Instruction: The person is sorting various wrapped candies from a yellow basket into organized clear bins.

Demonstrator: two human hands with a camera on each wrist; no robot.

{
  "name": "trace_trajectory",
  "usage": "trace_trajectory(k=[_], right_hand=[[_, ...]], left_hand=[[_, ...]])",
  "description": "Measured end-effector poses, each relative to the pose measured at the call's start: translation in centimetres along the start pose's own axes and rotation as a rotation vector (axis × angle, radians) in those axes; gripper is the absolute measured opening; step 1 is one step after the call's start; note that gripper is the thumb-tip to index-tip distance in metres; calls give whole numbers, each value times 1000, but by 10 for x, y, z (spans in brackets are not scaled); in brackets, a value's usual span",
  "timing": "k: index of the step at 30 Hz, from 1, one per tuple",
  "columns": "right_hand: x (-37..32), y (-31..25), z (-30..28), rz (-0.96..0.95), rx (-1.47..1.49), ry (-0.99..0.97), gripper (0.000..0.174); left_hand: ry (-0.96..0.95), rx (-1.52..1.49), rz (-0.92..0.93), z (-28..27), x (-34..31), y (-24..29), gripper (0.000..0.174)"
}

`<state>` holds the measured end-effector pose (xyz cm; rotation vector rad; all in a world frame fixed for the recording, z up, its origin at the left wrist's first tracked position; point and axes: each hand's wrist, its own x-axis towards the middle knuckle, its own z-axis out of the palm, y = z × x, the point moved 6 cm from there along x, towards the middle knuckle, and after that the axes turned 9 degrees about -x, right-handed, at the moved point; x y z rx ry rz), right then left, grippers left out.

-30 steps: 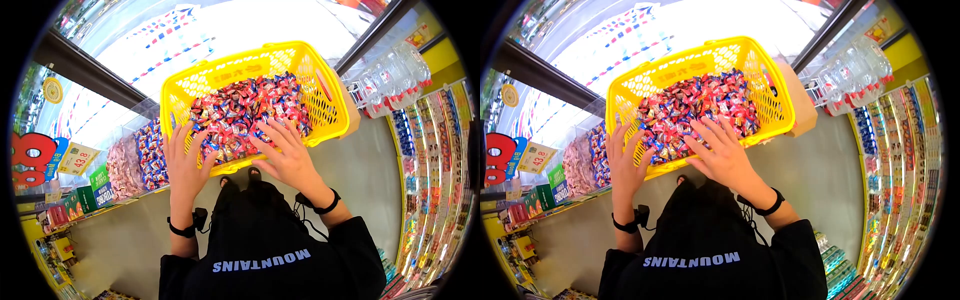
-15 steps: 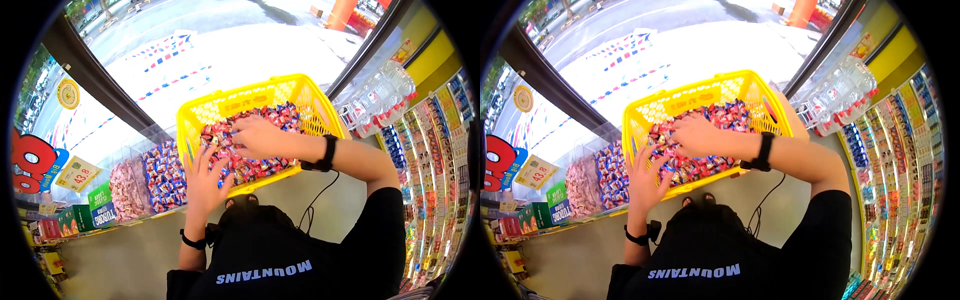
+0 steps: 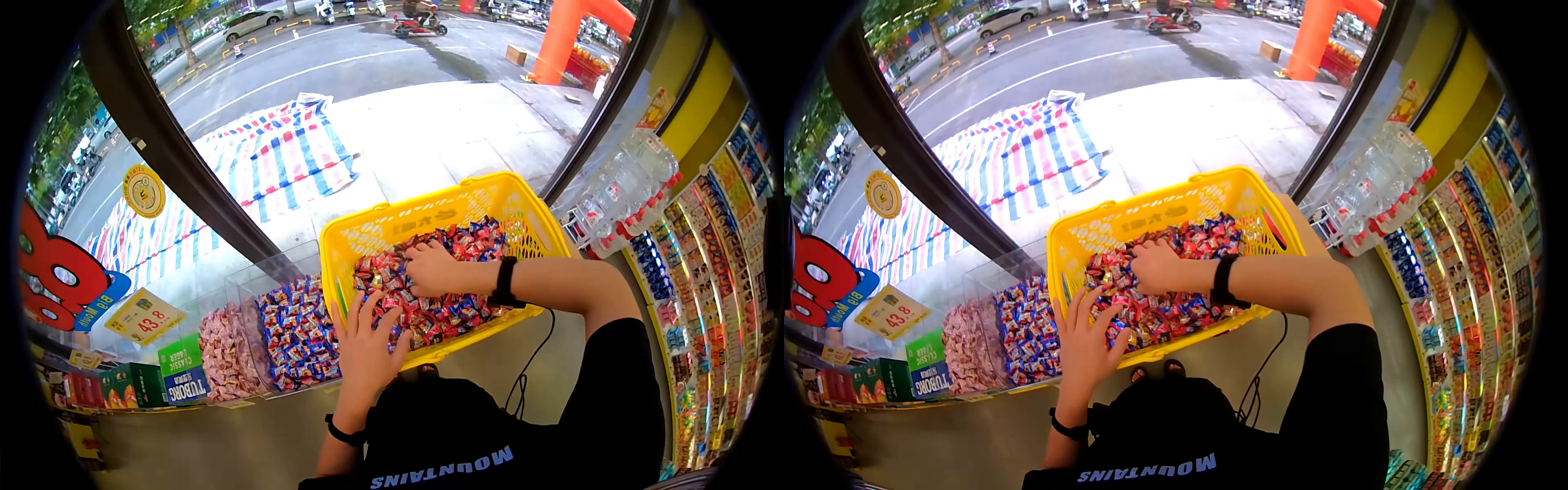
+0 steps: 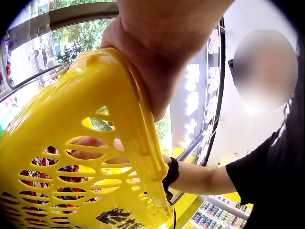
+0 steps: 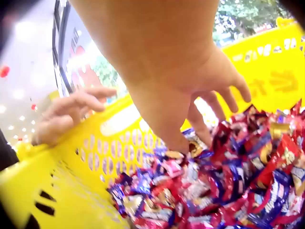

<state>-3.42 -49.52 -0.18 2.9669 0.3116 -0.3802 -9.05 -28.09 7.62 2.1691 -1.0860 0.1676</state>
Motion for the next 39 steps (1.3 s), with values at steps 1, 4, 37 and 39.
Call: trace_trajectory(k=[1,4,37,39], right_hand=[[-11,-5,-21,-57,8,95,41],[-57,-27,-76,-208,-20,359,39],[-168,-71,-60,-250,472,889,27],[-166,-82,-68,-266,463,877,28]], left_hand=[[10,2,-4,0,1,-1,41],[41,4,-20,-1,0,0,40],[105,128,83,-18,-40,49,31],[140,140,85,-29,-47,44,30]])
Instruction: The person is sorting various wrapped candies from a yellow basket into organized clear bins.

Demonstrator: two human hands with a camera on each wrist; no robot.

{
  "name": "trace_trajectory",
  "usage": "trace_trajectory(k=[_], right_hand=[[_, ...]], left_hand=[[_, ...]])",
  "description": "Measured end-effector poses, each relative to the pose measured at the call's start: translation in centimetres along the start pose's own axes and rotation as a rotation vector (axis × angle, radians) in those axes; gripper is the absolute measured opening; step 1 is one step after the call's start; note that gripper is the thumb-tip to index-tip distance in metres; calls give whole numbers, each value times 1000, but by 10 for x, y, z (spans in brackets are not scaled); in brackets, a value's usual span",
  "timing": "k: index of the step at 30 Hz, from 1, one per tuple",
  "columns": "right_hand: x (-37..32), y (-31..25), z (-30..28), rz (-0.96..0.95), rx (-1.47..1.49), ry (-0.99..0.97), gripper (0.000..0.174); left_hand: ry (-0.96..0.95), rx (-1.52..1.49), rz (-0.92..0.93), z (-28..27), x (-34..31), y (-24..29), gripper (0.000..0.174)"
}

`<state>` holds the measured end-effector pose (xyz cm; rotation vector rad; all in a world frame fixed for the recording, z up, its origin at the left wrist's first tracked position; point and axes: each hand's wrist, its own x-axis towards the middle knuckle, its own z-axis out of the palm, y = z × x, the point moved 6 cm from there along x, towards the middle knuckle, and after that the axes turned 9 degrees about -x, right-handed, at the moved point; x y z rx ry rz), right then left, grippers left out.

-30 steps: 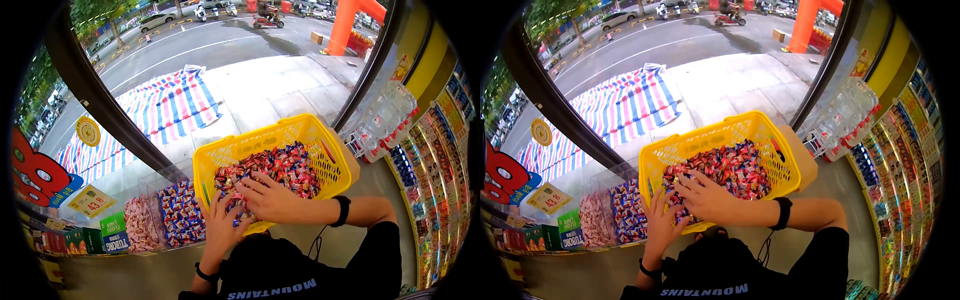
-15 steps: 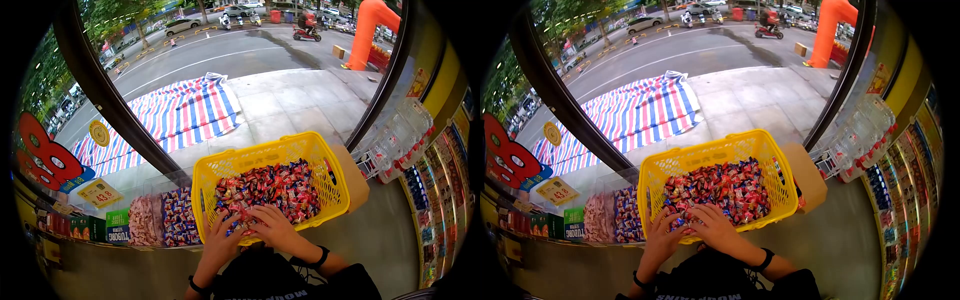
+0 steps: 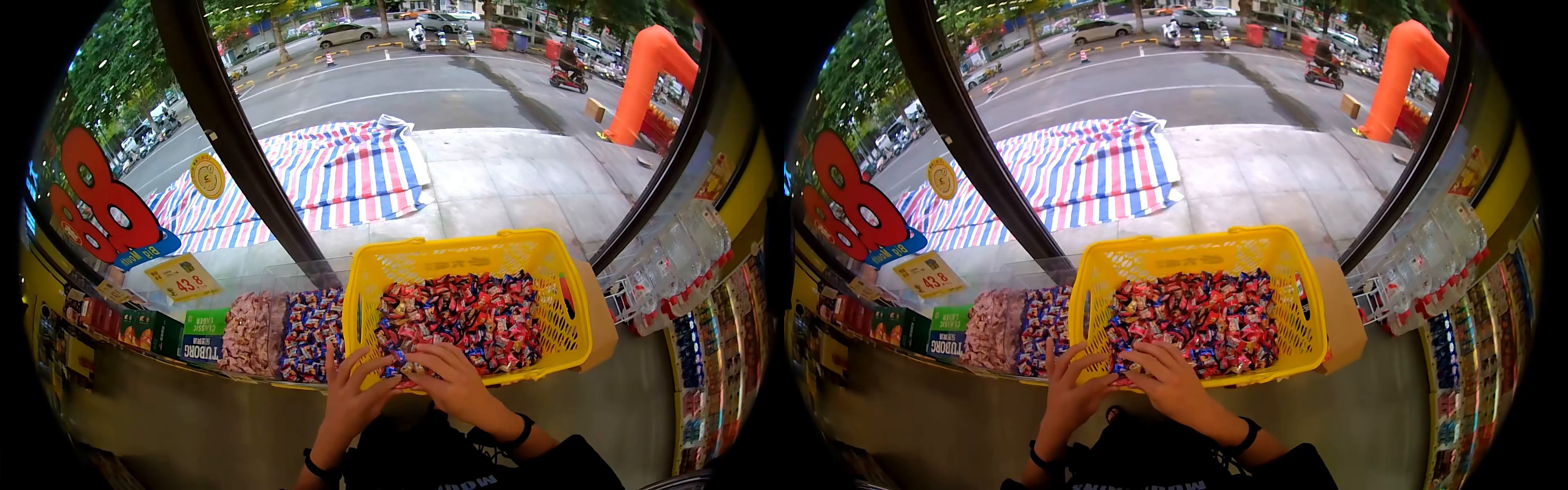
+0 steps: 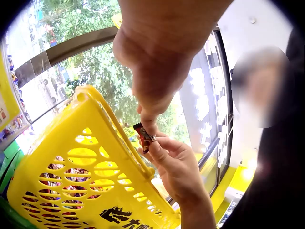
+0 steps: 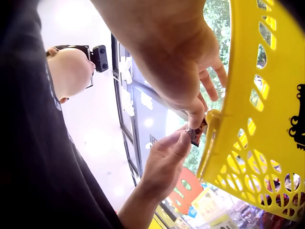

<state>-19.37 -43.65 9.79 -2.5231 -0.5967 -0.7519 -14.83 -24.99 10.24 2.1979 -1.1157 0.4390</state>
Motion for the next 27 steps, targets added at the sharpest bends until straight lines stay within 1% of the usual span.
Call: trace_trajectory(k=[2,5,8,9,12,14,16,17,20,23,25,26,27], right_hand=[[10,-11,6,-16,-23,-7,29],[24,-30,23,-22,-83,45,29],[46,-59,46,-40,-154,9,18],[52,-69,59,-55,-181,-2,20],[76,-98,95,-71,-184,-40,22],[90,-111,126,-68,-160,-85,20],[105,-123,152,-59,-139,-110,19],[110,-127,166,-65,-135,-131,18],[116,-126,205,50,-129,-146,18],[131,-127,209,127,-102,-129,22],[137,-126,211,161,-91,-122,23],[137,-123,216,154,-102,-157,21],[139,-120,219,155,-104,-132,21]], left_hand=[[29,2,-4,-11,-8,-10,29],[60,-11,-6,-30,-20,-35,29],[63,-29,1,-50,-35,-67,31],[56,-29,1,-57,-41,-79,31],[18,-42,-9,-81,-61,-121,30],[-12,-73,-24,-94,-75,-150,28],[-4,-99,-19,-104,-87,-178,24],[-2,-102,-7,-109,-90,-190,23],[-24,-139,-3,-115,-97,-221,20],[-73,-180,-15,-115,-95,-235,16],[-70,-191,5,-111,-93,-248,19],[-76,-197,6,-109,-93,-252,20],[-99,-179,-27,-108,-91,-257,22]])
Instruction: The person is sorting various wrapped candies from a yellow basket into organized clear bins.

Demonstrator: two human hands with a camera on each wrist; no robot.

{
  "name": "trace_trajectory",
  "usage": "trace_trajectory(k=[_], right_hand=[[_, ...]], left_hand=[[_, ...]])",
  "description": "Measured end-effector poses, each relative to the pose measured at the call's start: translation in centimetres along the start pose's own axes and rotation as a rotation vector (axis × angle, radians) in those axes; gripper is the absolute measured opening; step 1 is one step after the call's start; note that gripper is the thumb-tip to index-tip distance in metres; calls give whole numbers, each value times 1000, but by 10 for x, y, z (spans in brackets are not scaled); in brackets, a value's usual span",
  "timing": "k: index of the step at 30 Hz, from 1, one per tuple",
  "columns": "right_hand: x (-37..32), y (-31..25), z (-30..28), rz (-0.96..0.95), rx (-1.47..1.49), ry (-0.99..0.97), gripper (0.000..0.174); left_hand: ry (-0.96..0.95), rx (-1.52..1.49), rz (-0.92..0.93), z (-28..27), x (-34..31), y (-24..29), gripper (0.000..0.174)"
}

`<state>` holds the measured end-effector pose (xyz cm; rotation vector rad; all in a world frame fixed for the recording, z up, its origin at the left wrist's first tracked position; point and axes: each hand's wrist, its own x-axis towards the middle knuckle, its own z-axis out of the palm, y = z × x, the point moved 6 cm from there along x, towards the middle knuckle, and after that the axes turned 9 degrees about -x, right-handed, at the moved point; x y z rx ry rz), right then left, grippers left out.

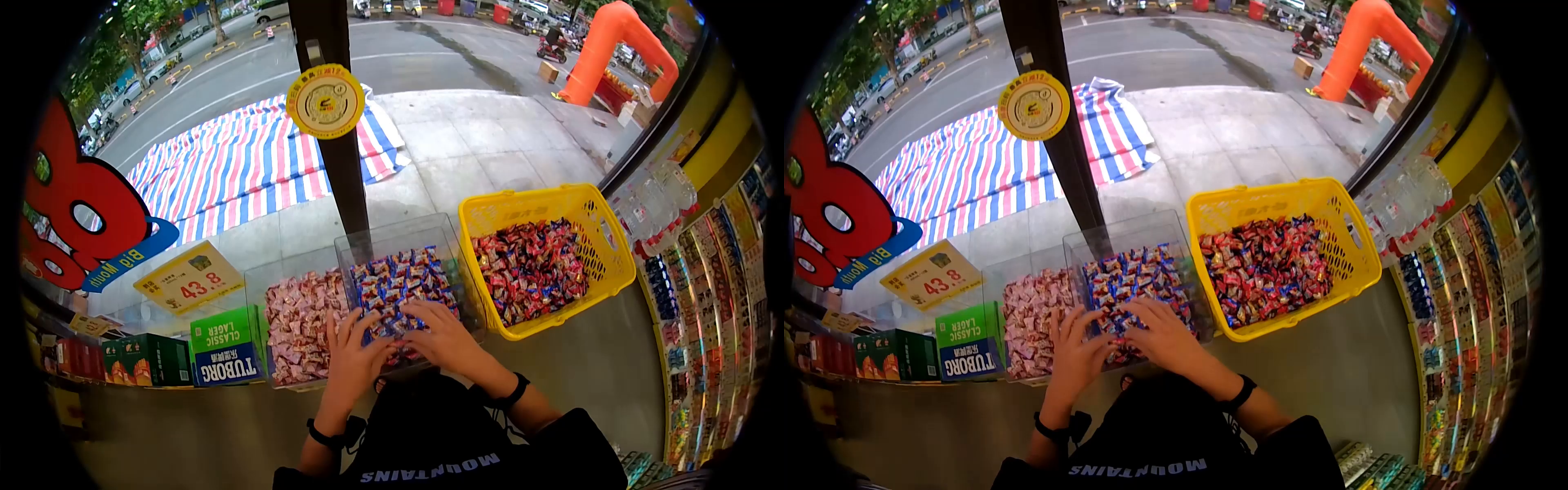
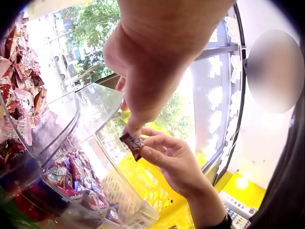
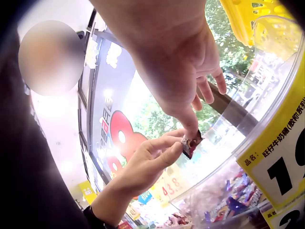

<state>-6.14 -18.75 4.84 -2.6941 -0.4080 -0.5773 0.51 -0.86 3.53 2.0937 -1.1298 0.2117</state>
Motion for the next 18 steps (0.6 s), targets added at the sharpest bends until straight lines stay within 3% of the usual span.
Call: trace_trajectory(k=[4,6,18], right_hand=[[4,17,17,80,-36,37,24],[3,25,33,106,-84,-28,17],[14,-2,105,15,-75,-281,14]], left_hand=[[-26,78,-137,5,-8,-21,40],[-11,87,-177,0,-8,-25,45],[-2,70,-235,7,-15,-28,49]])
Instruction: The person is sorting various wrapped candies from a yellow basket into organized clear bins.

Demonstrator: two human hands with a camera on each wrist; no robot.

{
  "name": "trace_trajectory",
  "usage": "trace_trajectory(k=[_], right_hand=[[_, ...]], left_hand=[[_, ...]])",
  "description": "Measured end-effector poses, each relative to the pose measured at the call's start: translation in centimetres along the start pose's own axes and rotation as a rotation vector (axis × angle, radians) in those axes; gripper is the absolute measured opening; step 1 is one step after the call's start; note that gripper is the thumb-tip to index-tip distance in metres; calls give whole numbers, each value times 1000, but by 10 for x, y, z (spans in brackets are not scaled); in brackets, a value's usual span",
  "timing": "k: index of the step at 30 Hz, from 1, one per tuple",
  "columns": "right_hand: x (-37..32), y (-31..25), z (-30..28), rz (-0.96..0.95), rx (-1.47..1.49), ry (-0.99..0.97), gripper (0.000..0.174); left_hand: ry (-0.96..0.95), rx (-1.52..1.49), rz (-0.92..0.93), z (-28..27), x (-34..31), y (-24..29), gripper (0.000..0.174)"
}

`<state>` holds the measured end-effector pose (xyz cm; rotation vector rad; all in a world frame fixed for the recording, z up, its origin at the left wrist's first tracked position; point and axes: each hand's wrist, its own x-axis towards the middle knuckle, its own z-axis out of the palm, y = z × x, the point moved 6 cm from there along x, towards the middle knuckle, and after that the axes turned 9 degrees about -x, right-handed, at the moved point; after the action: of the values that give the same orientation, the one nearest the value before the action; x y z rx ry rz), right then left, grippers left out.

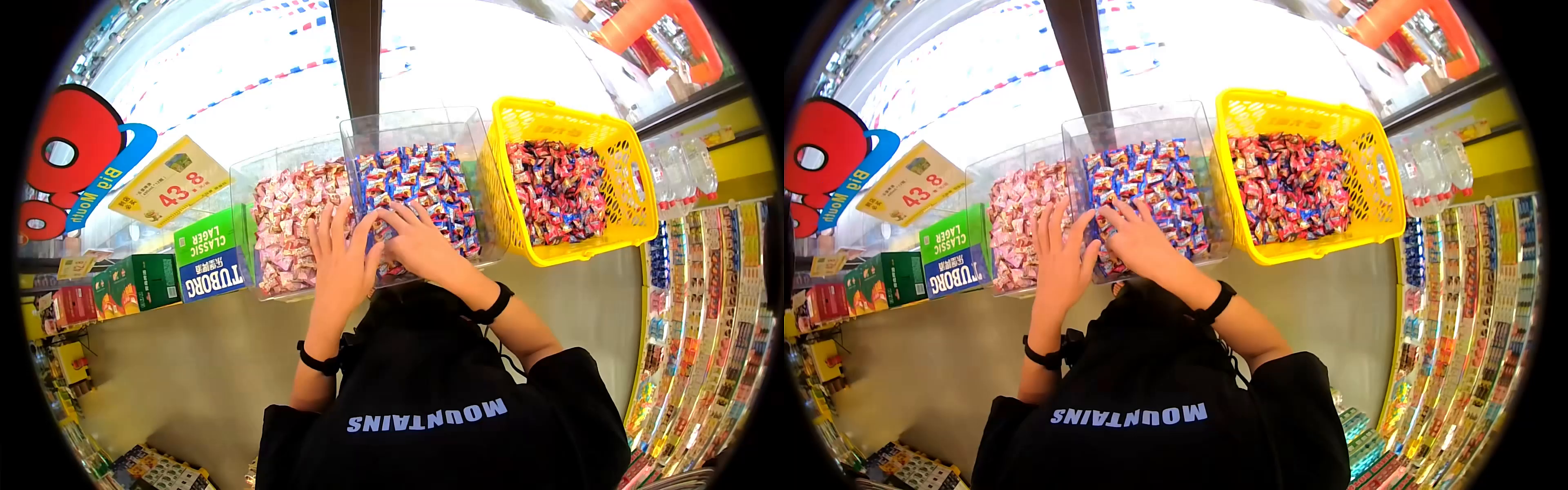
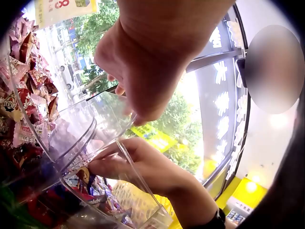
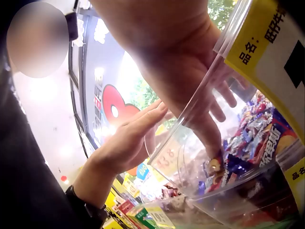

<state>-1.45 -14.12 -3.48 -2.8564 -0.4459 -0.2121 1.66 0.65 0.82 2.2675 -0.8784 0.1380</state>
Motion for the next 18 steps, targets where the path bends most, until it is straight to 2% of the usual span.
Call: trace_trajectory(k=[3,10,13,14,18], right_hand=[[3,2,2,-9,-139,112,14],[0,1,-5,66,-104,95,19],[-17,-4,-45,85,-121,187,29],[-27,-3,-56,104,-121,148,38],[-66,-4,-112,180,-110,273,36]], left_hand=[[-7,-12,-5,1,0,0,51],[4,16,17,2,0,-3,55],[6,20,41,2,2,3,53],[6,20,60,1,4,7,53],[-13,-16,126,0,11,33,53]])
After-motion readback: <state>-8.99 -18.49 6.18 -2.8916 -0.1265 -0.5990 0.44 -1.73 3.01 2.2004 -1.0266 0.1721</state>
